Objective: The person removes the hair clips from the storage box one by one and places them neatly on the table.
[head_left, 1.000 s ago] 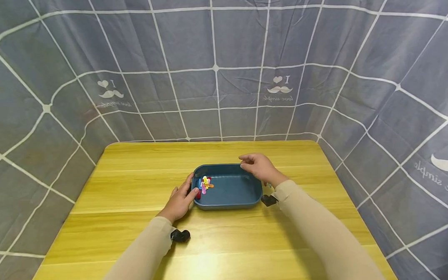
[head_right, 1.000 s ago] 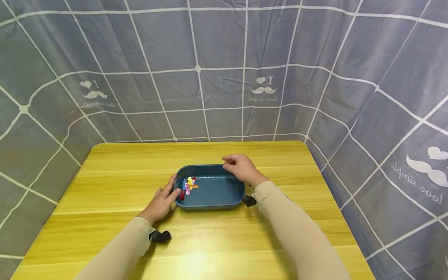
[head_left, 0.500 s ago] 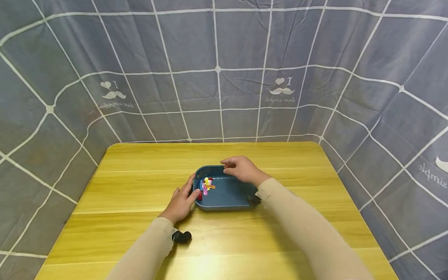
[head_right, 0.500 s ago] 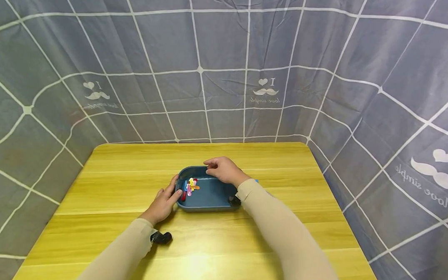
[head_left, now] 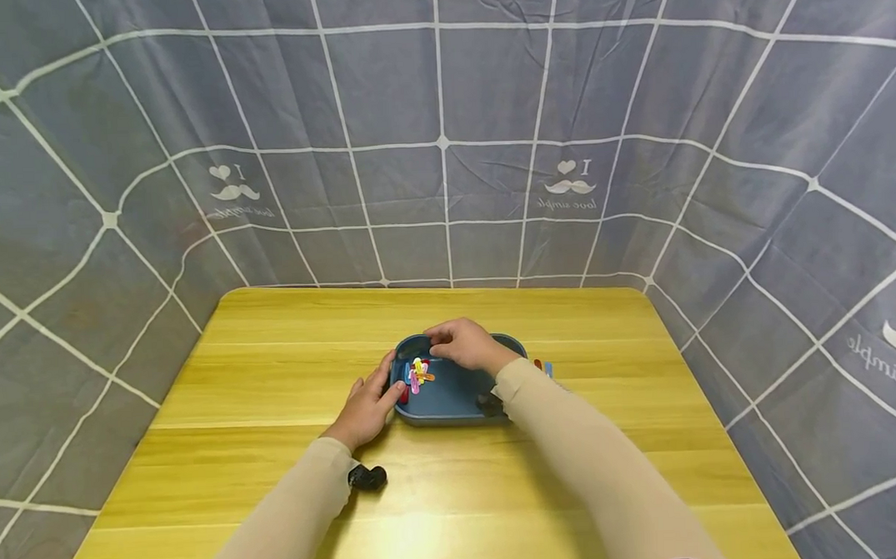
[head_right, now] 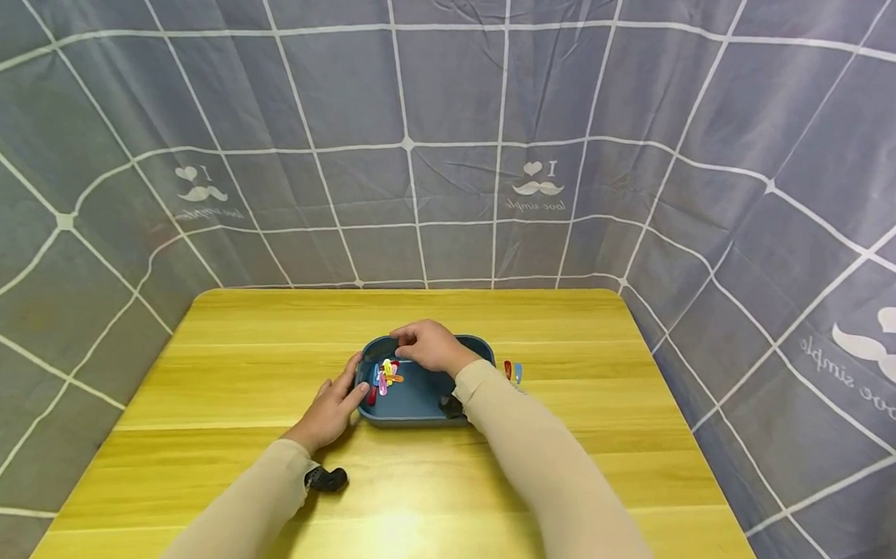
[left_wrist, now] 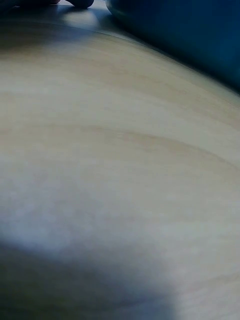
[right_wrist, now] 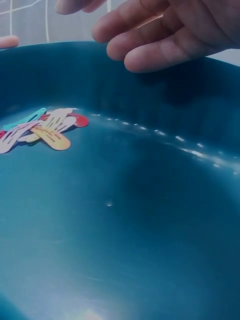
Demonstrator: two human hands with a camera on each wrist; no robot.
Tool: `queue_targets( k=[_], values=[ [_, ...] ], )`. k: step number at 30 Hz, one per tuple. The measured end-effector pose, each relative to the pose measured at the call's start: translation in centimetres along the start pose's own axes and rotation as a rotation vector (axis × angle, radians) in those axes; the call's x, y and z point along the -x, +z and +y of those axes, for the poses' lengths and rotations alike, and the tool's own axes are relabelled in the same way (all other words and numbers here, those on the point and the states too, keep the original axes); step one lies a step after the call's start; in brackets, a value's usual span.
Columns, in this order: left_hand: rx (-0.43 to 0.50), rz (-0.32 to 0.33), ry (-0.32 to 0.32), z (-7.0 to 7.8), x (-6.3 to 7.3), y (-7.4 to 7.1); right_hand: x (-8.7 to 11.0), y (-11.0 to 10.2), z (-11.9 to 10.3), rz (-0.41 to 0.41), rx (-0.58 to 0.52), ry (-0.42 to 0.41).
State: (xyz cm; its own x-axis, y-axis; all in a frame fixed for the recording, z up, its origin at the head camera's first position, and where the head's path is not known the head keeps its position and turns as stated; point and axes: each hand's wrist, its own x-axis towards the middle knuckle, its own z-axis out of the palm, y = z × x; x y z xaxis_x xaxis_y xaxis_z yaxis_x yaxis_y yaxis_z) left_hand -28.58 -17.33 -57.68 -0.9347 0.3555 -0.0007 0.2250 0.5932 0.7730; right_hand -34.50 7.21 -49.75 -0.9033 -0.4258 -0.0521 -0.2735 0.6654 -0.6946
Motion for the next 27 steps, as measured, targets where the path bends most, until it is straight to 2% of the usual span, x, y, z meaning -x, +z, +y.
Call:
queue_targets(
  k=[11, 21, 27],
  values=[
    [0.004, 0.001, 0.000, -0.1, 0.1, 0.0, -1.4, 1.1, -0.4, -0.113, 0.042, 0.024],
    [-0.020, 0.019, 0.005, -0.4, 0.0, 0.3, -2.6, 2.8, 0.3, -0.222, 0.139, -0.018],
    [-0.015, 0.016, 0.005, -0.2, 0.2, 0.0, -2.8, 3.5, 0.7, -0.238, 0.161, -0.014]
  ],
)
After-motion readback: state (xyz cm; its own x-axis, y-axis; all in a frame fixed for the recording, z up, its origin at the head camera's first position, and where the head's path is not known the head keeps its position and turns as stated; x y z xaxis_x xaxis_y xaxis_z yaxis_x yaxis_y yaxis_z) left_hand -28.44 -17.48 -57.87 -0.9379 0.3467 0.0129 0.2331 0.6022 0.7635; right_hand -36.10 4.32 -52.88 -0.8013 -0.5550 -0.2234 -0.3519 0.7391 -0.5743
